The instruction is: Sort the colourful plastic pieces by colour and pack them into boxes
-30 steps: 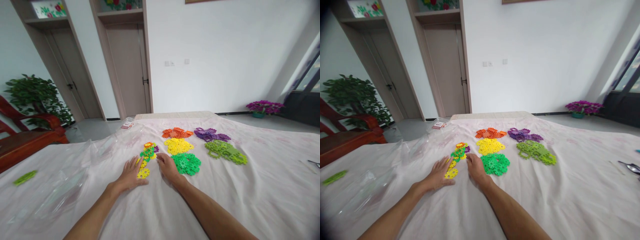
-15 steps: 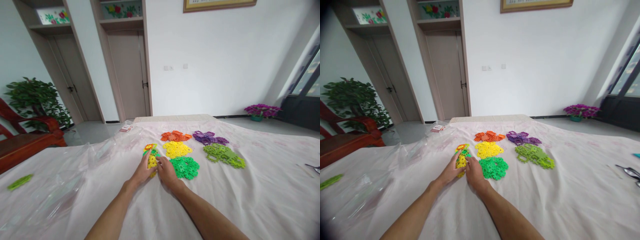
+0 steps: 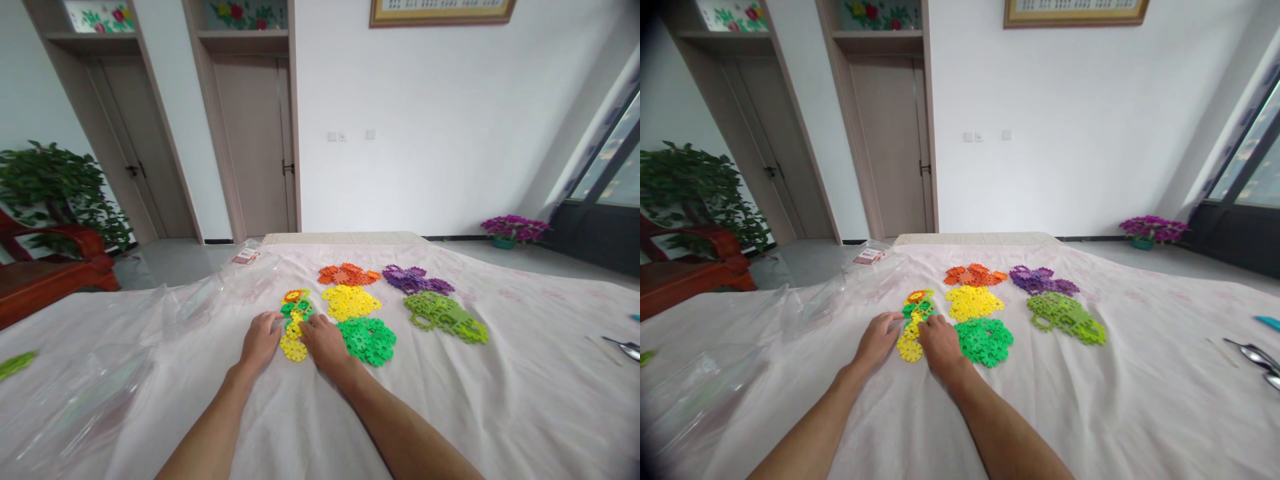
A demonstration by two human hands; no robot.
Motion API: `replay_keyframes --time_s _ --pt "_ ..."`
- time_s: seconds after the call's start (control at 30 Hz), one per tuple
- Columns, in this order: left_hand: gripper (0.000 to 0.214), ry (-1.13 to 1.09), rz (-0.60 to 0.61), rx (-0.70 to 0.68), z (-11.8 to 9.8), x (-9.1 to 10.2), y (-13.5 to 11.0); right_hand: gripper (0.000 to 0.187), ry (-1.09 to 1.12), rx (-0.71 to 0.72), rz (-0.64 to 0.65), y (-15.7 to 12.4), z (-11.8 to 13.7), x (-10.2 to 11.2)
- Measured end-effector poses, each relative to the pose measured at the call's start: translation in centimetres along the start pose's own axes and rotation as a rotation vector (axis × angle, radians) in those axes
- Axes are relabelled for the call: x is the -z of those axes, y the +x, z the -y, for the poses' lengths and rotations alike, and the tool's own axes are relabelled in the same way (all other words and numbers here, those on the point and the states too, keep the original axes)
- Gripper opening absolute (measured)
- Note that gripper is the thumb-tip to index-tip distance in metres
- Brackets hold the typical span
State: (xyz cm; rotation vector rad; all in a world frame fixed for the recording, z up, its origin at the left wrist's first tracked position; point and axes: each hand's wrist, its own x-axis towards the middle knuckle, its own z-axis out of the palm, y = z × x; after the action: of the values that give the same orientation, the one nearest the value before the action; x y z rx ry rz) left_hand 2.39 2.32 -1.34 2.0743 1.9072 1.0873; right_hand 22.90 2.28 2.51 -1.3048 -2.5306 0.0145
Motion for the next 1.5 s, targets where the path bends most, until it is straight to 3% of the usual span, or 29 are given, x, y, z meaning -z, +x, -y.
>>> replay_keyframes --time_s 0.27,0.43,0.7,0.8,0.9,1.0,1.17,1.23,1.33,1.5 --pt "0.035 0.023 0.029 0.001 -0.2 -0.1 -0.3 0.019 -0.104 -0.003 -0.031 -0.6 0.3 -0.1" --pt "0.032 0.015 0.026 0.004 -0.3 0.0 -0.3 0.02 -0.06 -0.119 -0.081 -0.2 -0.7 0.0" --pt "0.032 0.031 0.038 0.014 -0.6 0.0 -0.3 0.038 0.105 -0.461 -0.243 0.6 -6.1 2.5" --pt "0.03 0.041 0.044 0.018 -0.9 0.1 -0.3 0.037 0.186 -0.614 -0.261 0.6 -8.8 3.4" --pt "0.03 0.044 0.043 0.019 -1.0 0.1 -0.3 0.041 0.192 -0.673 -0.26 0.3 -10.5 4.1" --pt "0.03 0.048 0.037 0.013 -0.9 0.0 -0.2 0.033 0.186 -0.575 -0.235 -0.2 -10.2 4.4" --pt "0.031 0.057 0.041 0.004 -0.6 -0.1 -0.2 0.025 0.208 -0.102 -0.086 -1.7 -6.8 4.1" --pt "0.03 0.057 0.038 -0.003 -0.5 -0.2 -0.2 0.022 0.146 0.01 -0.027 -2.1 -5.6 3.7" --pt "0.029 0.052 0.03 -0.008 -0.4 -0.2 -0.2 0.017 0.033 0.003 -0.006 -2.5 -4.8 3.1" --pt "0.029 0.043 0.04 -0.002 -0.7 0.0 -0.2 0.021 -0.104 -0.118 -0.012 -2.4 -5.5 3.4"
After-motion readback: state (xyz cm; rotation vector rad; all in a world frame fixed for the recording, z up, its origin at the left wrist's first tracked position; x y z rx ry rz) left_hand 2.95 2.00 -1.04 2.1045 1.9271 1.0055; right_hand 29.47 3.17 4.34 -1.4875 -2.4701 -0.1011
